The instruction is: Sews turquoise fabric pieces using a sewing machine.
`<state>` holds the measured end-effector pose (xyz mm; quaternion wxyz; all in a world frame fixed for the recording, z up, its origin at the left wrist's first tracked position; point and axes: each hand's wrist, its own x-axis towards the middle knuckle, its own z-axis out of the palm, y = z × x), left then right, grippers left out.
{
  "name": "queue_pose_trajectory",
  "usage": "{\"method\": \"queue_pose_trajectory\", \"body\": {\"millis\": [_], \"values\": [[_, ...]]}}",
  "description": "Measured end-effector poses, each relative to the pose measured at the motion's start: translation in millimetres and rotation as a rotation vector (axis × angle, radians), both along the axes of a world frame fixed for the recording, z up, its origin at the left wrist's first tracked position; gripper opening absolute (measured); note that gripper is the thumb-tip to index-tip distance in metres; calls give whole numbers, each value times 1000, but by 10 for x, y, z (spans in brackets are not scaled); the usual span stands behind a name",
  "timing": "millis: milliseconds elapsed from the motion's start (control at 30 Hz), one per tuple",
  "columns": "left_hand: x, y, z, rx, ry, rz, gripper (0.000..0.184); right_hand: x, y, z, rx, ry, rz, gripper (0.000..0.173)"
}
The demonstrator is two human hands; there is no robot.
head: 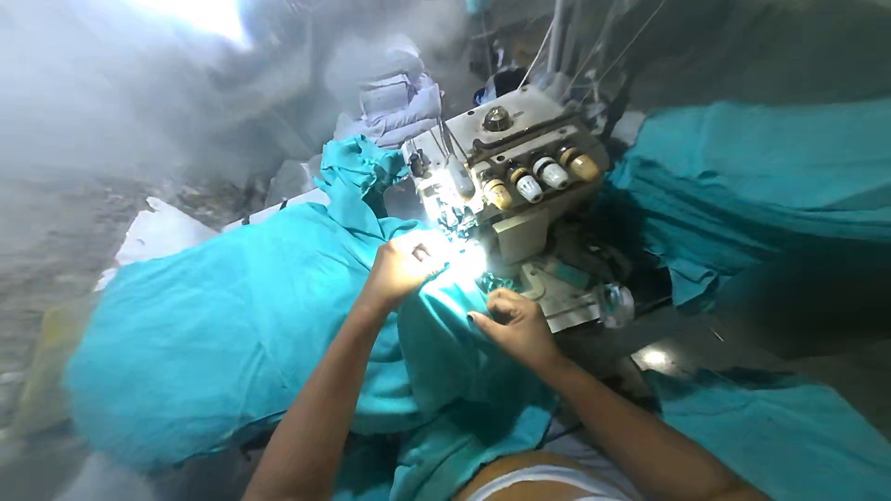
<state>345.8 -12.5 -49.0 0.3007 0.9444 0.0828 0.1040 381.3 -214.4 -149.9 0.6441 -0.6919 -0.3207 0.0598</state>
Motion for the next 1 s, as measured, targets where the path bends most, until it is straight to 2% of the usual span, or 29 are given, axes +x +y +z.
{"method": "queue_pose_trajectory", "body": {"millis": [167, 267, 367, 433, 500, 567, 600, 633, 667, 700, 767, 833, 900, 933, 967, 1000], "values": [[152, -7, 115, -164, 177, 57, 20, 23, -67, -51, 73, 0, -29, 19], [273, -28, 104, -150, 182, 109, 17, 74, -93, -10, 158, -43, -83, 18], [213, -58, 65, -88, 71, 118, 15, 93, -50, 31, 142, -104, -124, 19], [132, 6, -25, 0, -76, 139, 17, 134, 27, 108, 68, -159, -148, 20], [-72, 81, -125, 69, -167, 247, 30, 166, 79, 297, -60, -128, -130, 17], [-371, 122, -205, -27, -56, 344, 58, 227, 103, 515, -180, -31, -76, 14], [-558, 90, -269, -106, 85, 340, 68, 262, 90, 597, -232, 25, -38, 13], [-771, 31, -359, -123, 235, 273, 70, 282, 59, 640, -260, 64, -7, 12], [-984, -39, -415, -91, 361, 174, 59, 288, 6, 655, -266, 93, 21, 12], [-1185, -57, -419, -52, 481, 61, 40, 284, -68, 650, -252, 120, 51, 14], [-1569, 120, -183, -1, 662, -44, 21, 222, -252, 580, -189, 248, 130, 22], [-1919, 508, 296, 108, 530, 98, 20, 132, -385, 491, -147, 476, 258, 34], [-2158, 918, 640, 375, 142, 289, 15, -19, -430, 333, -127, 656, 421, 38], [-2138, 977, 758, 537, -17, 395, 23, -119, -417, 258, -110, 696, 467, 35], [-2040, 895, 844, 631, -88, 481, 38, -220, -389, 192, -88, 709, 479, 28], [-1879, 693, 850, 645, -134, 520, 54, -301, -358, 136, -72, 700, 469, 18]]}}
